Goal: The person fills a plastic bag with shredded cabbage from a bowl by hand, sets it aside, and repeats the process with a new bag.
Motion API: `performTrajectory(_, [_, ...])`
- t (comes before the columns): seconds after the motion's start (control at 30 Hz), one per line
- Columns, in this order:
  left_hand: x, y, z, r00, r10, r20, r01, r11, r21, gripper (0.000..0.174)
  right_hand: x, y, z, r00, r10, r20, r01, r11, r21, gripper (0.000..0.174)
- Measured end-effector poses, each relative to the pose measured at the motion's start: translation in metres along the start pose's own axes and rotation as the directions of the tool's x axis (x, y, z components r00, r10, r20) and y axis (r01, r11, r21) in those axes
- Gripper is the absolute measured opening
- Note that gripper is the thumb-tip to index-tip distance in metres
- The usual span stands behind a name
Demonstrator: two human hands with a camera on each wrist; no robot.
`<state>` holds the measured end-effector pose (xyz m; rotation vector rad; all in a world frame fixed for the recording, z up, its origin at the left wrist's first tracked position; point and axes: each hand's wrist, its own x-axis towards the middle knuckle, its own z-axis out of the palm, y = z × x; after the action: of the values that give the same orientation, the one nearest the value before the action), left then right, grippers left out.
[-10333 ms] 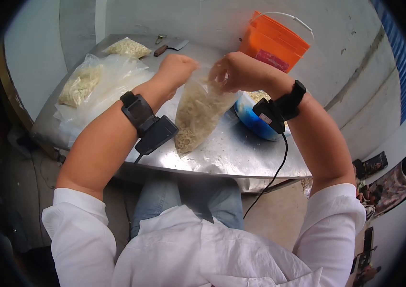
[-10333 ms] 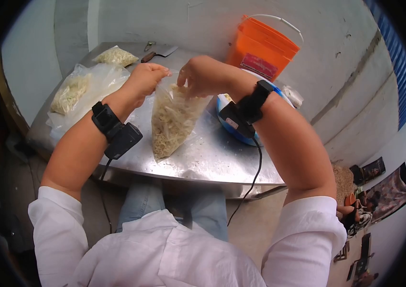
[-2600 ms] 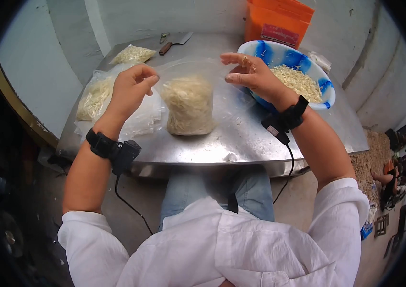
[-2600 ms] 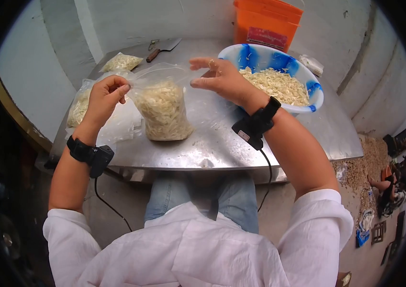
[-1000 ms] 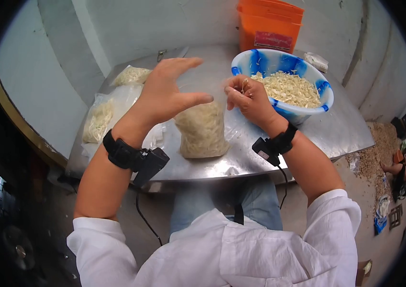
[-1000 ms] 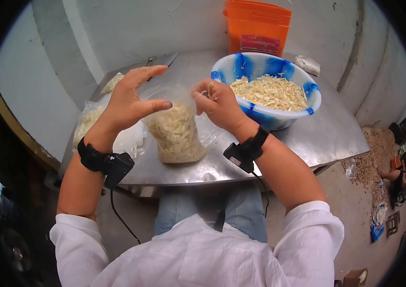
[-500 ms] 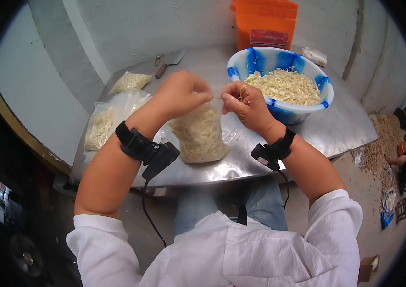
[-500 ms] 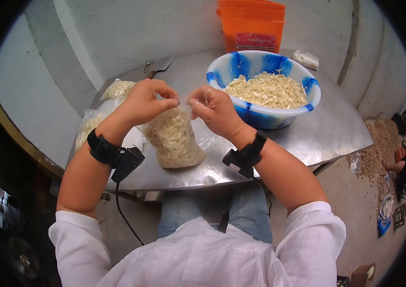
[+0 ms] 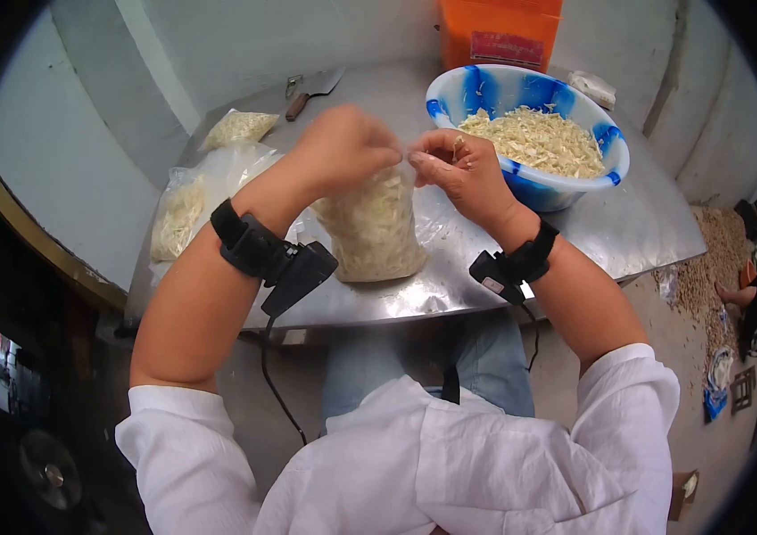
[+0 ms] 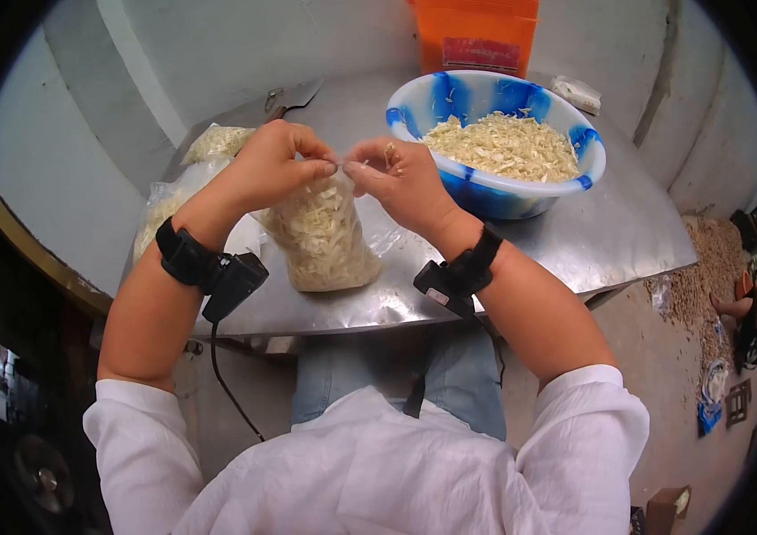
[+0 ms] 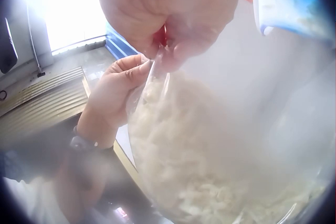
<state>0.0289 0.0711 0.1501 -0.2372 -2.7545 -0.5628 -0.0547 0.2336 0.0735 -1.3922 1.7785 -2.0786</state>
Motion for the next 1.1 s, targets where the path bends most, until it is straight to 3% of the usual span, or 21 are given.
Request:
performTrajectory(0.43, [-0.0016,0.0020,0.0002,1.000,-0.016,-0.018,0.016,1.000,-0.010,0.024,0.0042,0.0021,0.0055,1.000,-0.014,-0.007,0.014,1.000,0.003,0.017])
performTrajectory(0.5, [-0.0028,0.0051,0.0005,0.999,-0.048,0.002,0.048,0.999,0.014,0.016,0.0030,0.0019,0.0056,1.000,0.009,-0.014,-0.009,1.000,0.006,0.016])
performTrajectory(1.1, [0.0000,0.0005,-0.0029,0.996,-0.057,0.074,0.068,0.985,-0.160,0.016,0.0019,-0.0022,0.0027,0.999,0.053,-0.002,-0.053,0.990,0.133,0.017])
